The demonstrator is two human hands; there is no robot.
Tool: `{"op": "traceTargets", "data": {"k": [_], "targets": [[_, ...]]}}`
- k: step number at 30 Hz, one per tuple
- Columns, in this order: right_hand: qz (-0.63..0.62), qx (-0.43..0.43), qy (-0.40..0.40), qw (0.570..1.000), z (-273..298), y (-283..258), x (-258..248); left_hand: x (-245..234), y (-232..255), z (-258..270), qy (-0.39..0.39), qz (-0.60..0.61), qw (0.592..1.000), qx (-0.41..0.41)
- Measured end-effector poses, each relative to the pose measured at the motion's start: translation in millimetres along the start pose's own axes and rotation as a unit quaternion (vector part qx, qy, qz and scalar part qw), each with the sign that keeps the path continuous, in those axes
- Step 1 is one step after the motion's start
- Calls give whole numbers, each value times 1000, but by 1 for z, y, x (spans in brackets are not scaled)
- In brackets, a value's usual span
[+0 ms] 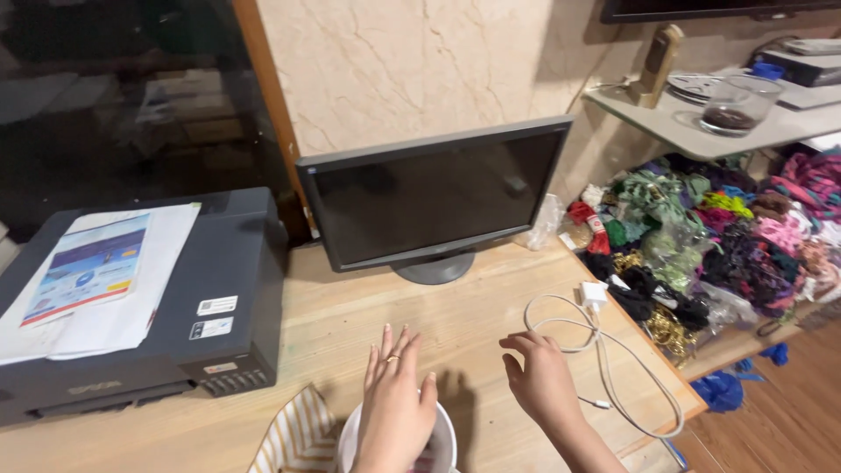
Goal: Wiping down a desk and computer peripherals with a cloth and soapy water.
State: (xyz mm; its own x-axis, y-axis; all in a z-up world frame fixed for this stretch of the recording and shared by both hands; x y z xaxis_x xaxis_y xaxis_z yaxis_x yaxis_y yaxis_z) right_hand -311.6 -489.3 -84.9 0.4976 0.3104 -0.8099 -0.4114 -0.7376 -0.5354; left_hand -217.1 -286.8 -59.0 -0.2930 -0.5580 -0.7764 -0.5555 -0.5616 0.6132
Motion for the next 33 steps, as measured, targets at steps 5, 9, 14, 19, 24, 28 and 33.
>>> {"op": "traceTargets", "data": {"k": [5, 9, 14, 19, 24, 28, 33], "targets": [[22, 65, -9, 998, 10, 25, -8, 18, 31, -4, -35, 2, 999, 41], [18, 85, 15, 996, 19, 48, -15, 34, 47, -7, -41, 14, 996, 81], [17, 141, 9, 990, 35, 61, -27, 52, 54, -2, -43, 26, 991, 127], [6, 153, 33, 988, 42, 90, -20, 66, 54, -5, -77, 20, 988, 135], [25, 197, 31, 980, 40, 107, -27, 75, 60, -11, -96, 17, 988, 120], [33, 176, 40, 983, 27, 133, -30, 89, 68, -14, -100, 3, 988, 116], [48, 204, 9, 978, 5, 156, -44, 121, 80, -17, -88, 7, 990, 110]]}}
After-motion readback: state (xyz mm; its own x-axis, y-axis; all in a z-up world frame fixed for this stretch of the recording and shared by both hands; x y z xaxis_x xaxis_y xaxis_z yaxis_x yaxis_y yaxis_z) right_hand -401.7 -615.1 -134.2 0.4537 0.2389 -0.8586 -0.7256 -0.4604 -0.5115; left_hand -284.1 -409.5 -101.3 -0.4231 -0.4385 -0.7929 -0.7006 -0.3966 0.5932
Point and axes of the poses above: each hand's wrist, its own z-axis away from the middle knuckle, its own x-axis out of the palm, y = z × x, the point moved 3 cm from there along -z, towards the middle knuckle, and after that the axes turned 1 degree about -z, right-handed, at the moved point
